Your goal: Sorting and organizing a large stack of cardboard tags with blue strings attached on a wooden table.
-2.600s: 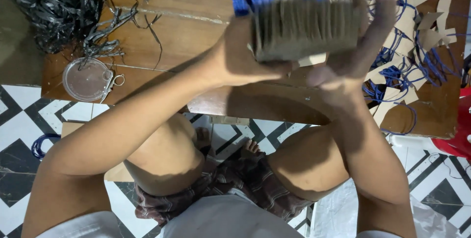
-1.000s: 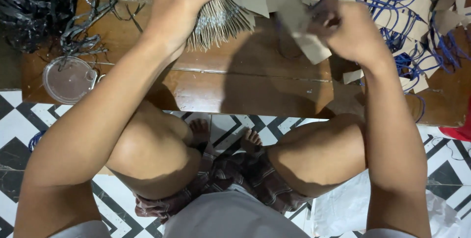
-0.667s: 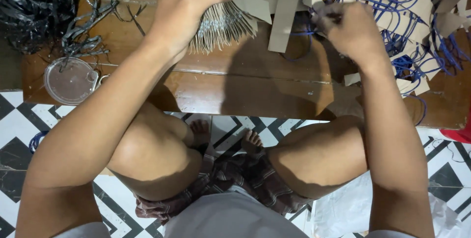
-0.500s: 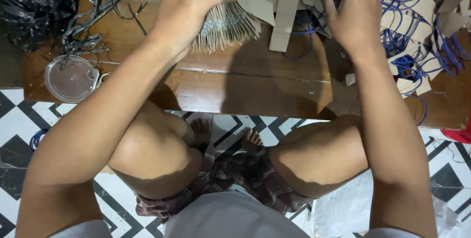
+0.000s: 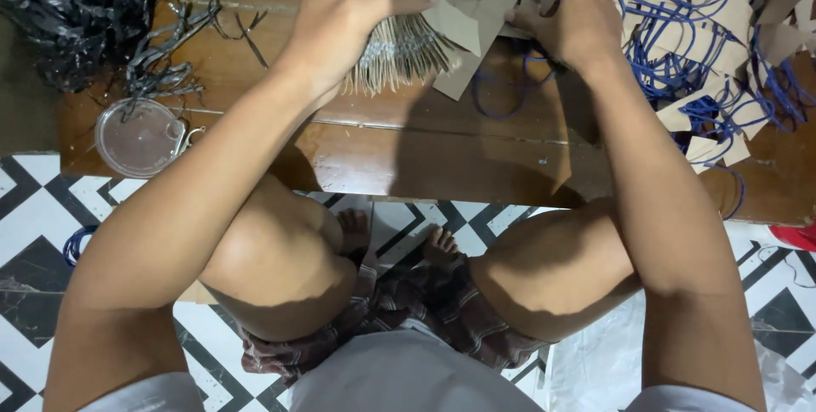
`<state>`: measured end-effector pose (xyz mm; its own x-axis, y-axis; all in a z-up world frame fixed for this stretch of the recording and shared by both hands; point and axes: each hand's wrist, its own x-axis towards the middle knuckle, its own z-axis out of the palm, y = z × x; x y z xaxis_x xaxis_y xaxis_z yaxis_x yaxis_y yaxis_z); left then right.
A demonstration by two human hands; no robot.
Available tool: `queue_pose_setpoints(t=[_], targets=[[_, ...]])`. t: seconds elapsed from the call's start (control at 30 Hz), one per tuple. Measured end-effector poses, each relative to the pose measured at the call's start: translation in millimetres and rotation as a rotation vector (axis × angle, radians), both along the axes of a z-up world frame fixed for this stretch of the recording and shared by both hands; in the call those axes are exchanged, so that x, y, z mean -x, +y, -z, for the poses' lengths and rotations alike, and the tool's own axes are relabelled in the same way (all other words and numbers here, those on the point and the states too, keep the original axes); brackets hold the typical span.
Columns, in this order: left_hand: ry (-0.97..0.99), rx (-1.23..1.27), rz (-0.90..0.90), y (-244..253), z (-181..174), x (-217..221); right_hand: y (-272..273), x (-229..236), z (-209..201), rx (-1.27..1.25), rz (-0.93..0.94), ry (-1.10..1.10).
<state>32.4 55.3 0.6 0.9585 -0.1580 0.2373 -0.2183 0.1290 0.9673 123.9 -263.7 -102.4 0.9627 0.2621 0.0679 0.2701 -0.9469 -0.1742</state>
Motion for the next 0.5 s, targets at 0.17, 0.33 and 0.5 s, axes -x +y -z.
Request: queue_pose_setpoints(t=[0.17,0.33,0.5], targets=[[-0.028,0.006,0.008,1,2,-2,-6,5,-5,-0.166,-0.059,0.025],[-0.056,0.017,0.026,0,6,-3,-12,14,-26,-0.469,-0.059,0.116],[-0.042,0.006,0.015,-1,-1,1,-22,17,-34,-0.369,-0.210,-0.082]])
